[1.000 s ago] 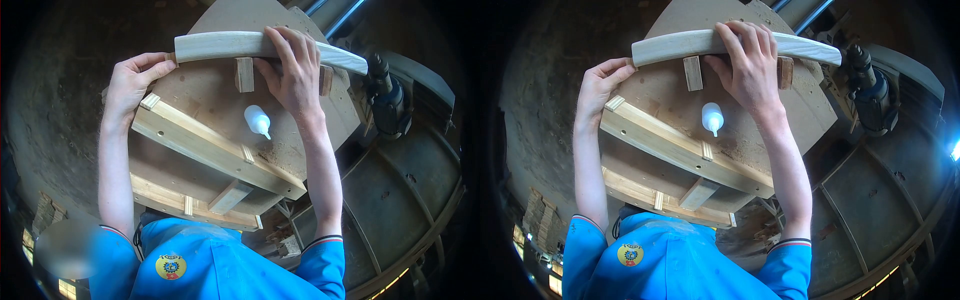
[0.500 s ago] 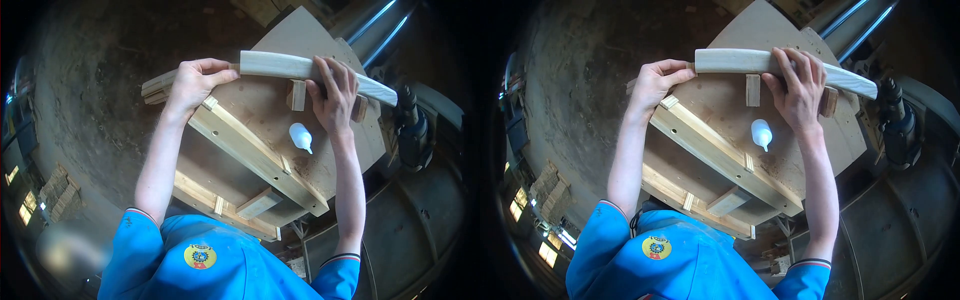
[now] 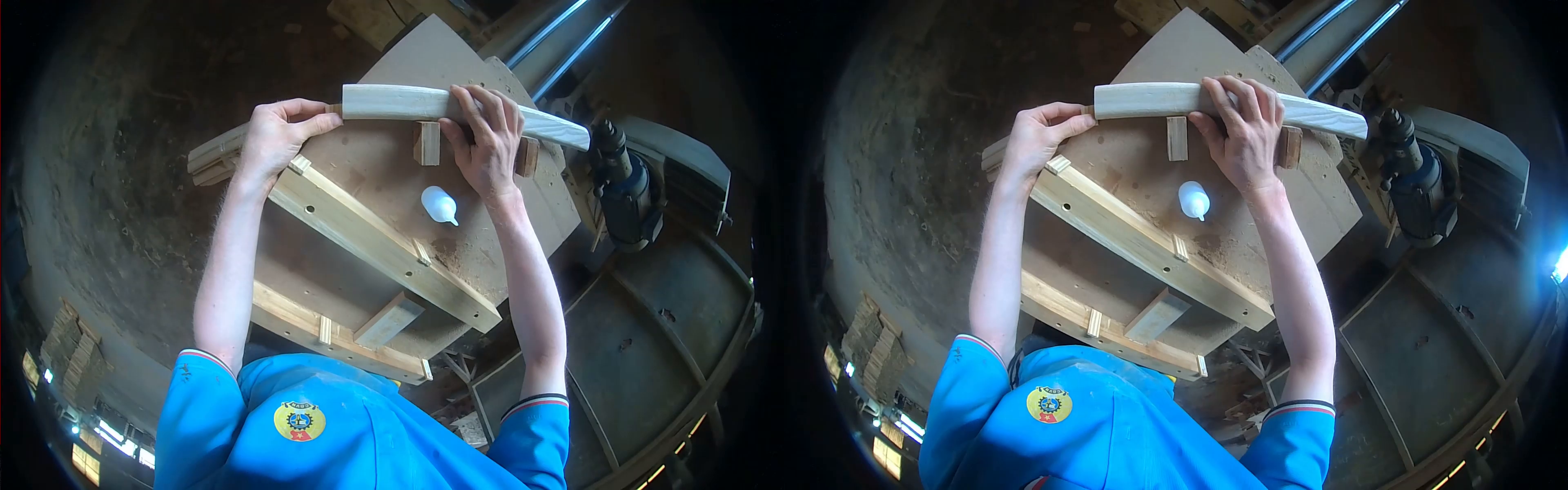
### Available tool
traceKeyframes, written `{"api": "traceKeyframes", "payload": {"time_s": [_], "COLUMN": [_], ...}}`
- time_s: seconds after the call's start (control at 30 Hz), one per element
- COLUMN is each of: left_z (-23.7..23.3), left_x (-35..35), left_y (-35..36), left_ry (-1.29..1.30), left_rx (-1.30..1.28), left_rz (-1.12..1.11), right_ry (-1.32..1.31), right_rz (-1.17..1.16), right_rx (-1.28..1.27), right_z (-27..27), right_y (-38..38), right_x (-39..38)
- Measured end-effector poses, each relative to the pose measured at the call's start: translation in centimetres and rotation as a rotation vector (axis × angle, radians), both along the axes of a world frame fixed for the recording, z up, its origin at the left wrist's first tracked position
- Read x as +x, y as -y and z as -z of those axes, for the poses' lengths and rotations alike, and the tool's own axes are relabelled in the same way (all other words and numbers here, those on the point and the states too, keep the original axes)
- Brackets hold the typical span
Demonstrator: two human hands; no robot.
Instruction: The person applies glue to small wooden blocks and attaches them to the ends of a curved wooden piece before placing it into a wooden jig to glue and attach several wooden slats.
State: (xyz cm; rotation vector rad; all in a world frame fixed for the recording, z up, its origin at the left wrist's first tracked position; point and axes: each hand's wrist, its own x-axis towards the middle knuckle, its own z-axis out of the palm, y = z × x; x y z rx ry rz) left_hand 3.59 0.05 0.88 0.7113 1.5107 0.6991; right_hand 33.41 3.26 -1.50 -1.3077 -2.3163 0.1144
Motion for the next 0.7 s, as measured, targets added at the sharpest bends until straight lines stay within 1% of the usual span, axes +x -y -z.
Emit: {"api": "traceKeyframes", "payload": {"time_s": [0.1,0.17,0.23,0.37,0.47,0.57,0.7], "left_z": [0.5,0.9,1.5,1.2,1.9,2.5,1.7], "left_x": [-0.1,-0.3,-0.4,-0.4,-0.5,-0.5,-0.6], "left_y": [0.0,-0.2,-0.1,0.0,-0.1,-0.3,-0.2], "left_ry": [-0.023,-0.097,-0.075,-0.006,0.013,0.013,0.017], "left_rx": [0.060,0.094,0.137,0.057,0.075,0.063,0.009], "left_rz": [0.027,0.081,0.075,0.062,0.082,0.049,0.058], "right_ry": [0.002,0.012,0.021,0.035,0.039,0.024,0.034], "right_rz": [-0.008,-0.016,-0.015,-0.023,-0.030,-0.050,-0.041], "right_rx": [-0.006,-0.016,-0.040,-0.023,-0.024,-0.022,-0.033], "right_z": [-0.3,-0.2,-0.9,-0.7,-0.6,-0.4,-0.1], "right_y": [0.0,0.0,0.1,0.1,0.0,-0.1,-0.1], "right_x": [-0.2,-0.1,-0.3,-0.2,-0.2,0.0,0.3]}}
